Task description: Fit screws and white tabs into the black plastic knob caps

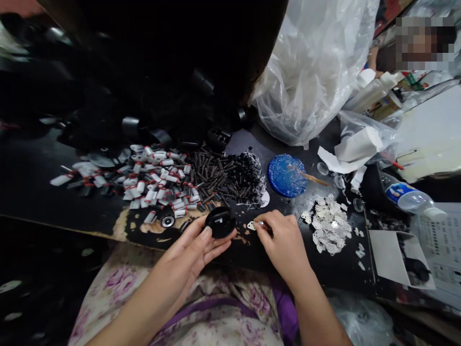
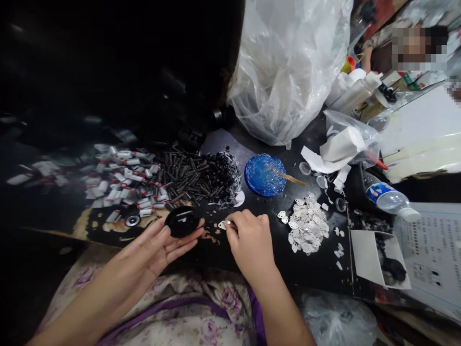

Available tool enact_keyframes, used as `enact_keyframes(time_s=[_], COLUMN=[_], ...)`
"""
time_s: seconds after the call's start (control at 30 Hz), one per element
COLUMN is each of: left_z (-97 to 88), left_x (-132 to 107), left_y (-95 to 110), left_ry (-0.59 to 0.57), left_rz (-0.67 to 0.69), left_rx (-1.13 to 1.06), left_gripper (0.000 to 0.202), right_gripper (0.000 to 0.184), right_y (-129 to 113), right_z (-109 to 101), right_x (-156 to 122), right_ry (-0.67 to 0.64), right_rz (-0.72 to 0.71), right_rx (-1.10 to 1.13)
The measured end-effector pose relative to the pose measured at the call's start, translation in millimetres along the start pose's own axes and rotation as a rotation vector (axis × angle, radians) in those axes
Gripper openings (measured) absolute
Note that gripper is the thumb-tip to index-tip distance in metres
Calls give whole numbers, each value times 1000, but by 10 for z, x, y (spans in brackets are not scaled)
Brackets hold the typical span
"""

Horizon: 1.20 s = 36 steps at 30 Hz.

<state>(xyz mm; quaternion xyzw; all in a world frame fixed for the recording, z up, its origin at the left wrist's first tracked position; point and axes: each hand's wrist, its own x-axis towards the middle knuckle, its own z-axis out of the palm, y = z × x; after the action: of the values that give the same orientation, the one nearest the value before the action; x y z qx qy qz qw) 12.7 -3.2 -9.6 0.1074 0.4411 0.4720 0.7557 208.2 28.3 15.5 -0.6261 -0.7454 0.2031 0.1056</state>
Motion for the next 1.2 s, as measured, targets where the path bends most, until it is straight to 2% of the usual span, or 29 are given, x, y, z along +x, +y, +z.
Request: enact_keyframes(time_s=[0.1, 0.23, 0.37, 0.47, 0.73, 0.83, 1.2], left_z=[33, 91, 105, 78, 47, 51, 56], left_x=[-46, -51, -23, -18, 14, 15, -18], left_y=[-62, -113, -64, 15, 76, 48, 23], left_ry=[-21, -46, -17, -8, 26, 47, -31], left_rz=[-35, 3, 25, 16, -45, -21, 31], left_rx=[-5, -98, -159, -171, -189, -134, 78], left_gripper=[37, 25, 18, 17, 21, 27, 20], right_gripper=[11, 12, 12, 7, 9, 6, 6], right_y=[-57, -193, -311, -313, -262, -308, -347], right_z=[30, 48, 102, 121, 79, 78, 111], right_x=[28, -2, -37, -39, -51, -56, -21], right_ry=[41, 68, 109, 135, 183, 240, 263], right_rz=[2, 5, -73, -181, -446, -463, -463], right_rx=[31, 245, 367, 409, 240, 217, 86])
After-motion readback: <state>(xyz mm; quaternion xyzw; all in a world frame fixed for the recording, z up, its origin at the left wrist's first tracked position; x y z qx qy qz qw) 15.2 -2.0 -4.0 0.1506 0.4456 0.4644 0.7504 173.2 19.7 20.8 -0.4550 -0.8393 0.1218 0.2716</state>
